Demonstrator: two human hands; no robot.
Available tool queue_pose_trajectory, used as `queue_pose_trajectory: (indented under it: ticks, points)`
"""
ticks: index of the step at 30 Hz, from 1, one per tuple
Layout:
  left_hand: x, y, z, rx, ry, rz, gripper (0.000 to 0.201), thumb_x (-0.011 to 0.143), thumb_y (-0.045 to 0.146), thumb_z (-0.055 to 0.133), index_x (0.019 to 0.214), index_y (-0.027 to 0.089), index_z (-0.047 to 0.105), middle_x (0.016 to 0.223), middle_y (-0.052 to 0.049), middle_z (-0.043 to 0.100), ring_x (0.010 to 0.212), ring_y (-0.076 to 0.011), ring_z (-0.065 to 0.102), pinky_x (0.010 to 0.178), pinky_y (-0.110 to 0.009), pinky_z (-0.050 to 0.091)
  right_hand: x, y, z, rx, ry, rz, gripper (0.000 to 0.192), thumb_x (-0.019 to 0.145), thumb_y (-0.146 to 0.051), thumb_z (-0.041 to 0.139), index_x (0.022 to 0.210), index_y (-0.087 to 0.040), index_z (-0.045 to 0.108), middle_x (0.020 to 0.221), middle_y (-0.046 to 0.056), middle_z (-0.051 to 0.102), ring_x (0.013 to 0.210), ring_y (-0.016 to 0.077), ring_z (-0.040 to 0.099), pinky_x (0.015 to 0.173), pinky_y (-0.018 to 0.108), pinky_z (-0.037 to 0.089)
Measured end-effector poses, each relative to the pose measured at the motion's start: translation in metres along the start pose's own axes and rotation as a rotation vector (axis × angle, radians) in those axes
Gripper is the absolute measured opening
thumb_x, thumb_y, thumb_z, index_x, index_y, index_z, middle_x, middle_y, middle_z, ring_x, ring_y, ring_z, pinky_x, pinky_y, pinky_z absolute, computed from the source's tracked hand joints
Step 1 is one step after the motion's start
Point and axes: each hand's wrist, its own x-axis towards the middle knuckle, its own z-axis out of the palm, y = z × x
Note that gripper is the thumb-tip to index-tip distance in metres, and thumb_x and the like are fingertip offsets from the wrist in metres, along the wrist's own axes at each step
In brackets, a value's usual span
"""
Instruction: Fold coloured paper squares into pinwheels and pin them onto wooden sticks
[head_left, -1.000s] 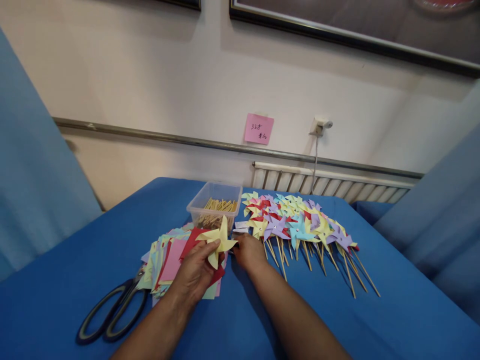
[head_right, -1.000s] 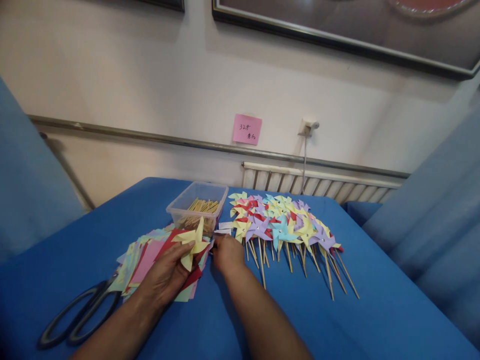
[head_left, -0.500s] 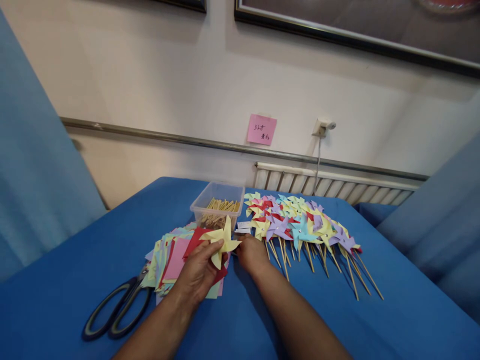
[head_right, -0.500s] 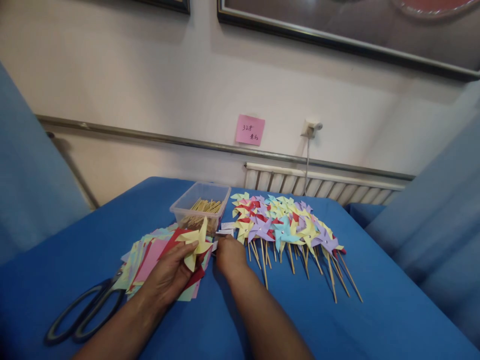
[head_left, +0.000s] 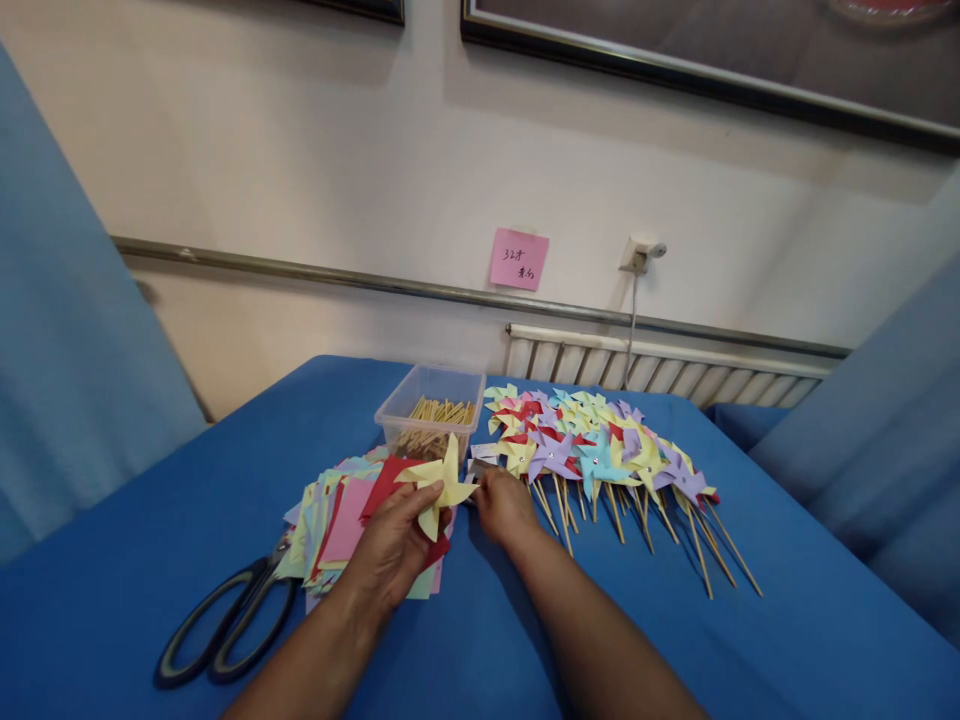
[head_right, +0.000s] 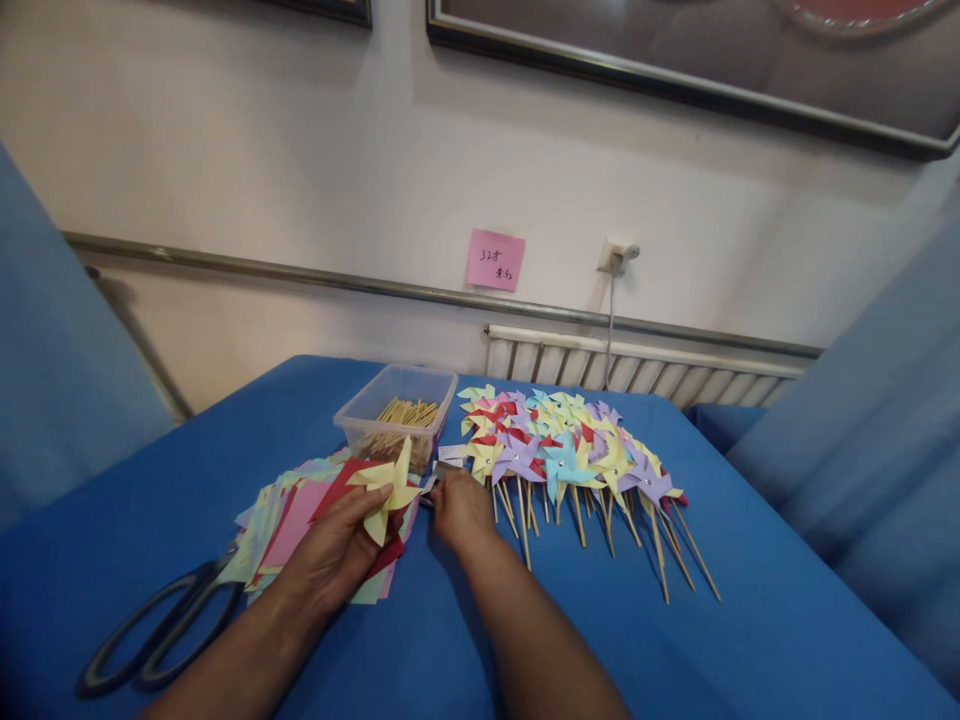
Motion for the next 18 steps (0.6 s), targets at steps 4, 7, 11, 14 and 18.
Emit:
queue_pose_trajectory:
  ticks: [4, 7, 11, 14, 18]
  points:
    - [-0.0007, 0.0004, 0.0008, 0.001, 0.006, 0.005, 0.015, 0.066, 0.004, 0.071, 0.078, 0.013, 0.067, 0.067, -0.002, 0.068, 0.054, -0.0126, 0.064, 0.051, -0.021, 0.056, -0.0009, 0.0003, -0.0049, 0.024, -0.01, -0.026, 0.021, 0.085, -0.028, 0.056, 0.102, -0.021, 0.068, 0.102, 0.007, 0.068, 0.093, 0.0197, 0.062, 0.076, 0.025, 0.041]
    - [-0.0019, 0.0017, 0.0024, 0.008, 0.02, -0.011, 0.014, 0.067, 0.005, 0.07, 0.078, 0.013, 0.066, 0.066, -0.002, 0.068, 0.051, -0.0125, 0.063, 0.049, -0.022, 0.056, -0.0003, -0.0026, -0.0069, 0.023, -0.034, -0.054, 0.023, 0.084, -0.029, 0.057, 0.104, -0.028, 0.069, 0.1, 0.004, 0.068, 0.09, 0.0192, 0.063, 0.072, 0.024, 0.041]
    - [-0.0023, 0.0027, 0.0039, 0.009, 0.032, -0.03, 0.014, 0.068, 0.004, 0.069, 0.077, 0.014, 0.066, 0.065, -0.002, 0.068, 0.049, -0.0123, 0.063, 0.048, -0.022, 0.056, 0.003, -0.0059, -0.0046, -0.003, -0.055, -0.061, 0.021, 0.085, -0.034, 0.055, 0.097, -0.029, 0.072, 0.095, 0.005, 0.069, 0.084, 0.0205, 0.065, 0.067, 0.026, 0.042]
    - [-0.0021, 0.0029, 0.0042, 0.003, 0.047, -0.028, 0.014, 0.067, 0.003, 0.069, 0.076, 0.013, 0.065, 0.065, -0.002, 0.068, 0.05, -0.0123, 0.063, 0.048, -0.021, 0.056, 0.0044, -0.0066, -0.0012, -0.024, -0.055, -0.057, 0.022, 0.086, -0.032, 0.053, 0.096, -0.027, 0.072, 0.094, 0.006, 0.069, 0.083, 0.021, 0.065, 0.066, 0.026, 0.042]
    - [-0.0026, 0.0032, 0.004, 0.01, 0.029, -0.035, 0.014, 0.068, 0.004, 0.07, 0.077, 0.013, 0.066, 0.065, -0.002, 0.068, 0.05, -0.0119, 0.062, 0.049, -0.021, 0.056, 0.0024, -0.0065, 0.001, -0.047, -0.032, -0.062, 0.024, 0.088, -0.026, 0.049, 0.094, -0.022, 0.071, 0.097, 0.009, 0.069, 0.087, 0.0217, 0.065, 0.07, 0.027, 0.043]
